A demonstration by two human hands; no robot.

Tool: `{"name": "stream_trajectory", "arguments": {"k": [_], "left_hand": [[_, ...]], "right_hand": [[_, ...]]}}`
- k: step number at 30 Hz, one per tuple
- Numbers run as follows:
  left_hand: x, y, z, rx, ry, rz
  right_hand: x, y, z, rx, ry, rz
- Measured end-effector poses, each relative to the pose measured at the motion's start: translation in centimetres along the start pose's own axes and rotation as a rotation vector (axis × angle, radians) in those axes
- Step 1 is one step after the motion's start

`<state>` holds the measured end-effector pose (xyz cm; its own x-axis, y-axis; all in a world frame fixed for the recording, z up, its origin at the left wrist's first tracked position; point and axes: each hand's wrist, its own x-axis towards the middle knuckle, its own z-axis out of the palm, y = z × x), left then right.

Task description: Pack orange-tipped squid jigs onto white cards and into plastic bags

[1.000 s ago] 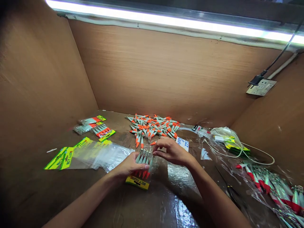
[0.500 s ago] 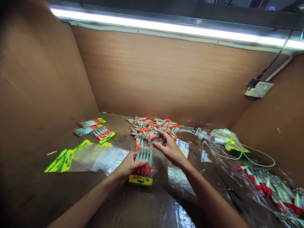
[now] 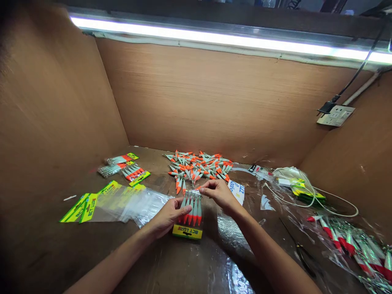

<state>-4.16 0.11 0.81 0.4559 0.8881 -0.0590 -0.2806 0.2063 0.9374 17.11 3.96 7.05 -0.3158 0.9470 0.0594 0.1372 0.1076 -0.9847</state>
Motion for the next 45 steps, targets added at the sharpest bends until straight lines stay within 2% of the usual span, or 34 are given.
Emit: {"name": "stream_trajectory", "arguments": {"k": [4,9,17,22,26,28,31,32,33,36,38,41,43,45], "left_hand": [[0.5,-0.4,-0.5,0.025,0.130,0.055],[0.5,-0.6,-0.7,-0.076,0.171,0.010],[0.0,0.6,0.0,-0.093,0.050,-0.018],[-0.1,2.1,0.1,-0.024,0.047,0.019],[0.1,2.0,-0.4,0.067,0.135,0.066],[0.4,1.5,-0.7,0.127,0.196,0.082],[0.8,0.7,-1.0,0.224,0.273,0.110],[0.9,0.6,-1.0,0.253,0.286,0.126],[0.9,0.5,-1.0,0.286,0.292,0.150],[0.5,0.6,-0.8,0.447,0.306,0.266],[0.1,0.8,-0.5,0.617,0.338,0.338],[-0.6,1.1,-0.1,0.752,0.387,0.354],[-0.8,1.2,0.0,0.736,0.372,0.352],[-0.8,1.4,0.0,0.631,0.315,0.331]], "right_hand": [[0.4,0.8,-0.5,0.000,0.018,0.011],[0.6,0.9,-0.5,-0.005,0.028,0.017],[0.7,0.8,-0.5,0.042,0.023,0.024],[0.3,1.0,0.2,0.057,-0.073,0.054],[0.2,1.9,1.0,-0.021,-0.226,0.097],[0.0,2.1,1.4,-0.198,-0.138,0.017],[-0.7,1.5,2.1,-0.556,0.227,-0.329],[-1.0,1.1,2.5,-0.648,0.303,-0.456],[-1.3,0.7,2.9,-0.719,0.323,-0.560],[-1.7,-0.2,4.6,-0.883,0.198,-0.702],[-1.5,-0.5,5.7,-1.002,0.116,-0.691],[-0.6,-0.8,6.5,-1.150,0.037,-0.643],[0.0,-1.1,6.2,-1.173,0.035,-0.630],[0.5,-1.2,5.3,-1.086,0.114,-0.618]]}}
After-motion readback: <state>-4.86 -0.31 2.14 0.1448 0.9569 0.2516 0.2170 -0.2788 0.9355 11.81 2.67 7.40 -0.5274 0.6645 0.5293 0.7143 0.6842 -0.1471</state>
